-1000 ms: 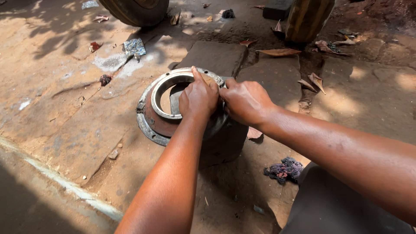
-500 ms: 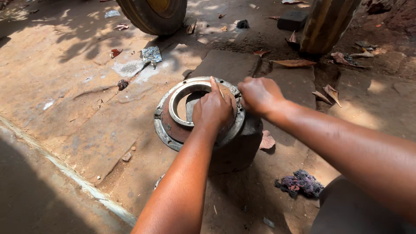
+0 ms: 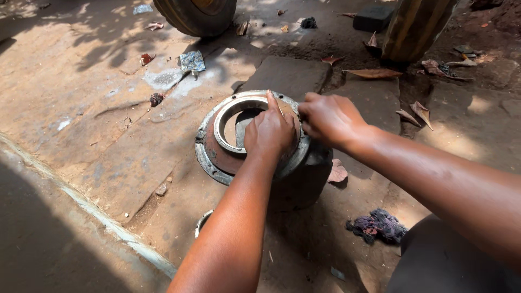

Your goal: The person uses a yellow scraper tool to clean the inner and outer surfaces of a large, circular metal machinery part resting on a stone block. They repeatedly scrape the metal ring and the surrounding flange area to remove debris.

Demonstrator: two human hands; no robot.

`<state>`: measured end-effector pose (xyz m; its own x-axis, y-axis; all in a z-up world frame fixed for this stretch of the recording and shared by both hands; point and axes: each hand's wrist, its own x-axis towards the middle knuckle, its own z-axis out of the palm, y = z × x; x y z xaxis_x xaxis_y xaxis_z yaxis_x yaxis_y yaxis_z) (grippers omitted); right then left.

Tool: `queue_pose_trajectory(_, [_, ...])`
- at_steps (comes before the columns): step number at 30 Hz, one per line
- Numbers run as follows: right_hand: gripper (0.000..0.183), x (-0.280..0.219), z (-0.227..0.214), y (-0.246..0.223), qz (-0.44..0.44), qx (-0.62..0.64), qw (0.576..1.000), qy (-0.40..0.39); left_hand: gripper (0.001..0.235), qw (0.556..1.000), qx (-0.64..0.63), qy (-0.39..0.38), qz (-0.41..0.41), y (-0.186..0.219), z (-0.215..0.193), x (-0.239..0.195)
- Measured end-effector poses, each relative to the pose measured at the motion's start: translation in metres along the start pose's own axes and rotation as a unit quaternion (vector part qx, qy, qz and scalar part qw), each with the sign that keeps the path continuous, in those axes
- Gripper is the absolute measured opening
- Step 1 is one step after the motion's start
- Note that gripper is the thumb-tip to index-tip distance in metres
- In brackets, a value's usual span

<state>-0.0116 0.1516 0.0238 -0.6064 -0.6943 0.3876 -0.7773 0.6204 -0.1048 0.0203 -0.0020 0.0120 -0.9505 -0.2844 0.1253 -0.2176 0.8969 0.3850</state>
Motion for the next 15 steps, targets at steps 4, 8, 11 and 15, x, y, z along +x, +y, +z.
queue_pose_trajectory(4, [0.019,0.006,-0.003,0.002,-0.009,-0.006,0.997,-0.074,0.079,0.999,0.0,-0.037,-0.019,0.002,-0.004,-0.003])
queue_pose_trajectory(8, [0.026,-0.005,-0.002,0.004,0.031,-0.007,0.997,-0.065,0.083,1.0,-0.004,-0.021,-0.011,0.002,-0.003,-0.003])
queue_pose_trajectory(11, [0.027,-0.002,-0.002,-0.003,0.042,-0.02,0.998,-0.048,0.084,0.999,-0.001,-0.034,-0.03,0.0,-0.005,0.0])
queue_pose_trajectory(15, [0.026,-0.013,-0.003,0.0,0.016,-0.027,0.997,-0.07,0.083,1.0,-0.002,0.005,0.005,0.007,0.007,-0.001])
